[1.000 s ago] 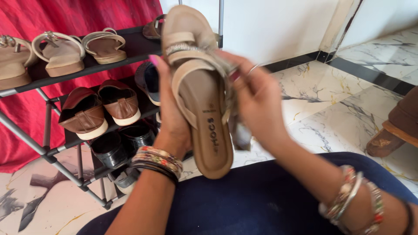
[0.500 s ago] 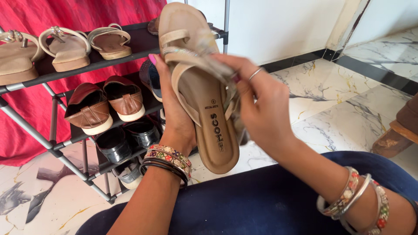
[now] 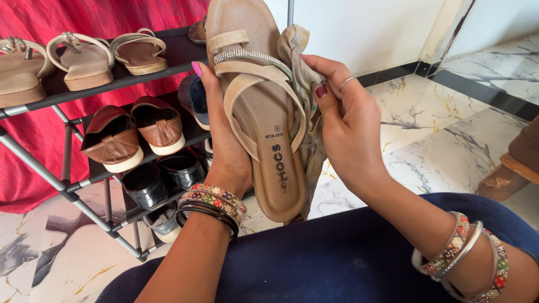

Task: The person sits on the floor and cleans a beige sandal using a cloth. They wipe the straps, sole, and insole thoroughly, turning the sandal over to clean all surfaces.

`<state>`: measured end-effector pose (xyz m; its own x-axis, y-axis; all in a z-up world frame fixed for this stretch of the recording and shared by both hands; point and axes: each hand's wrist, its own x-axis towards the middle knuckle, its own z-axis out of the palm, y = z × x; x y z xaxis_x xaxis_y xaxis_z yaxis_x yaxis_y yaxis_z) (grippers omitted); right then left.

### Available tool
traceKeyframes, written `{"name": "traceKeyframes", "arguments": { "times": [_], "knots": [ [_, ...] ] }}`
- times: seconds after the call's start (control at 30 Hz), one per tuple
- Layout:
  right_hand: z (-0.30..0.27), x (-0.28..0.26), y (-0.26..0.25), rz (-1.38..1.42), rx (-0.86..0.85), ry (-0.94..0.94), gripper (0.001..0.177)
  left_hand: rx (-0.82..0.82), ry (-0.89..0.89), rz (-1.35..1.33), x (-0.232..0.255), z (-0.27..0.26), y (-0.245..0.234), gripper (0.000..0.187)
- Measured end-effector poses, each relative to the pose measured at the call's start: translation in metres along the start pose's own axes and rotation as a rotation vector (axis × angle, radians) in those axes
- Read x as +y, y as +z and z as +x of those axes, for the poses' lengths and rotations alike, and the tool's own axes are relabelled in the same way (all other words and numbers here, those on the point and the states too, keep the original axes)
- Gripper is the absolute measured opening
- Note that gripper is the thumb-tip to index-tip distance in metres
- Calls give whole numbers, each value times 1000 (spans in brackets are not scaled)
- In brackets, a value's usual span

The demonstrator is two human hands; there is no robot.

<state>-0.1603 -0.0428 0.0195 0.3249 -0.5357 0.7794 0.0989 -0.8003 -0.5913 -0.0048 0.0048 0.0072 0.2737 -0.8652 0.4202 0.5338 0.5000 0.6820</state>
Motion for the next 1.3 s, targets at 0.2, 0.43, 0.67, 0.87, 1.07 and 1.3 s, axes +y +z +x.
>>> {"name": "traceKeyframes", "arguments": {
  "times": [0.2,0.43,0.67,0.87,1.07,1.3],
  "knots": [
    [4,7,-3,196,-35,13,32,-12,1,3,2,-1,1,90],
    [7,2,-9,121,-15,125,35,-15,42,36,4,0,4,87],
    [8,2,-9,189,-53,115,35,-83,-20,10,4,-2,7,92],
    [9,1,-9,37,-102,217,39,-59,-25,92,2,-1,4,91],
    [-5,-15,0,-98,-109,-58,49,-6,-45,180,-7,3,-5,90],
    [-9,-24,2,-49,-152,-77,44,-23,-38,137,-13,6,-6,88]
  ]
}}
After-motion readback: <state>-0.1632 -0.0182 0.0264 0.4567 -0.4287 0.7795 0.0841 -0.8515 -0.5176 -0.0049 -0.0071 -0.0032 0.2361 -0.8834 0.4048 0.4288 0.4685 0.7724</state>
